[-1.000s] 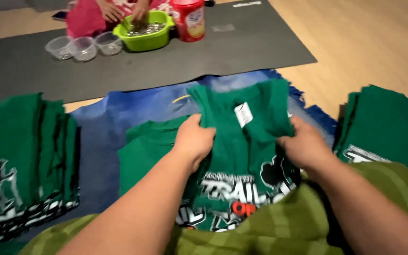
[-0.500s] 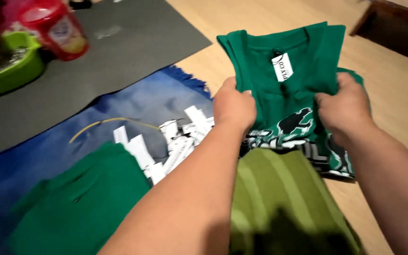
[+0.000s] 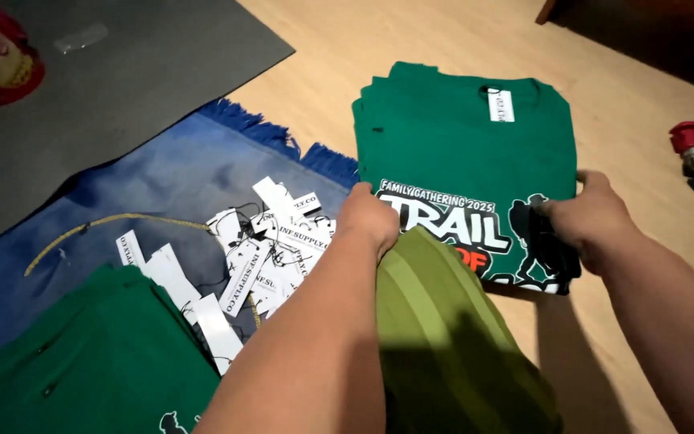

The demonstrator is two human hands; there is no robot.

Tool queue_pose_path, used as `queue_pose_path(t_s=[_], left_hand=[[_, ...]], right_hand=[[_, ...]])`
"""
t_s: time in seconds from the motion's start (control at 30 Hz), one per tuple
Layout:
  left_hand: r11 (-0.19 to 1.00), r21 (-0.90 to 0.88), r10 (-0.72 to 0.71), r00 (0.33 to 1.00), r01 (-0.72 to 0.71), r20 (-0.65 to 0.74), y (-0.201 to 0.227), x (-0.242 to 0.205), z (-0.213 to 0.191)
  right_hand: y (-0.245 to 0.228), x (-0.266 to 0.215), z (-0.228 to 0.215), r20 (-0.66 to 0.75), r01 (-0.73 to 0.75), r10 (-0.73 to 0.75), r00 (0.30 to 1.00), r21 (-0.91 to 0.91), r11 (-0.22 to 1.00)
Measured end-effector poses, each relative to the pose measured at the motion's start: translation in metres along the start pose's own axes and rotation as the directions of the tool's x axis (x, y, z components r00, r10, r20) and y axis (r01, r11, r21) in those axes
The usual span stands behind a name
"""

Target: Attaching paper brand tags to the neck area of green t-shirts manually.

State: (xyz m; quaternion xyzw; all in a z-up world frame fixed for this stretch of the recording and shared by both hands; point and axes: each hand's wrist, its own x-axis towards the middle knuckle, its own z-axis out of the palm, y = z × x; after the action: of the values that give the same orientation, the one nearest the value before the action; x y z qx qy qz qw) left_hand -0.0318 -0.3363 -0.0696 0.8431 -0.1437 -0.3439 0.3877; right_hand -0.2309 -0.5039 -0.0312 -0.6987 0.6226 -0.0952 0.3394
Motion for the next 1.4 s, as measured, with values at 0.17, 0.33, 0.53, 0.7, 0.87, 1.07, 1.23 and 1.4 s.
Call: queue_pose_path(t_s=[0.17,0.33,0.53,0.7,0.87,1.07,1.23,1.4], left_hand=[[0.933,0.342,0.117,0.993,-0.109,-0.002,-0.005,0.002,-0.011],[0.910,0.399,0.106,0.994,-0.111,0.035,-0.030,0.018,-0.008],[0.862,0.507,-0.069,0.985,-0.021,0.157,-0.042,0.031,-0.009],[0.813,0.560,-0.044,0.941,-0.161,0.335,-0.030,-0.019,-0.033],[0.853,0.514,-0.025,0.978,-0.087,0.208,-0.059,0.022,-0.015],[0.847,0.530,0.012,0.999,-0.033,0.042,-0.060,-0.013,-0.053],[0.669,0.741,0.331,0.915,-0.054,-0.232,-0.141,-0.057,-0.103],[0.562,0.748,-0.172,0.935,0.352,-0.311,-0.221,-0.119,-0.154]], right_hand=[[0.009,-0.002,0.019,-0.077,0.109,-0.115,0.990,-0.077,0.991],[0.003,-0.013,0.020,-0.073,0.125,-0.146,0.987,-0.236,0.964],[0.006,-0.017,0.026,-0.073,0.158,-0.190,0.979,-0.315,0.936],[-0.042,-0.061,0.038,0.141,0.534,-0.521,0.842,-0.366,0.762],[-0.032,-0.046,0.074,0.403,0.453,-0.250,0.880,-0.560,0.694],[-0.029,-0.038,0.084,0.409,0.418,-0.183,0.894,-0.615,0.668],[-0.037,-0.032,0.090,0.325,0.372,-0.209,0.922,-0.604,0.705],[-0.094,-0.062,0.074,0.380,0.396,-0.277,0.882,-0.281,0.874]])
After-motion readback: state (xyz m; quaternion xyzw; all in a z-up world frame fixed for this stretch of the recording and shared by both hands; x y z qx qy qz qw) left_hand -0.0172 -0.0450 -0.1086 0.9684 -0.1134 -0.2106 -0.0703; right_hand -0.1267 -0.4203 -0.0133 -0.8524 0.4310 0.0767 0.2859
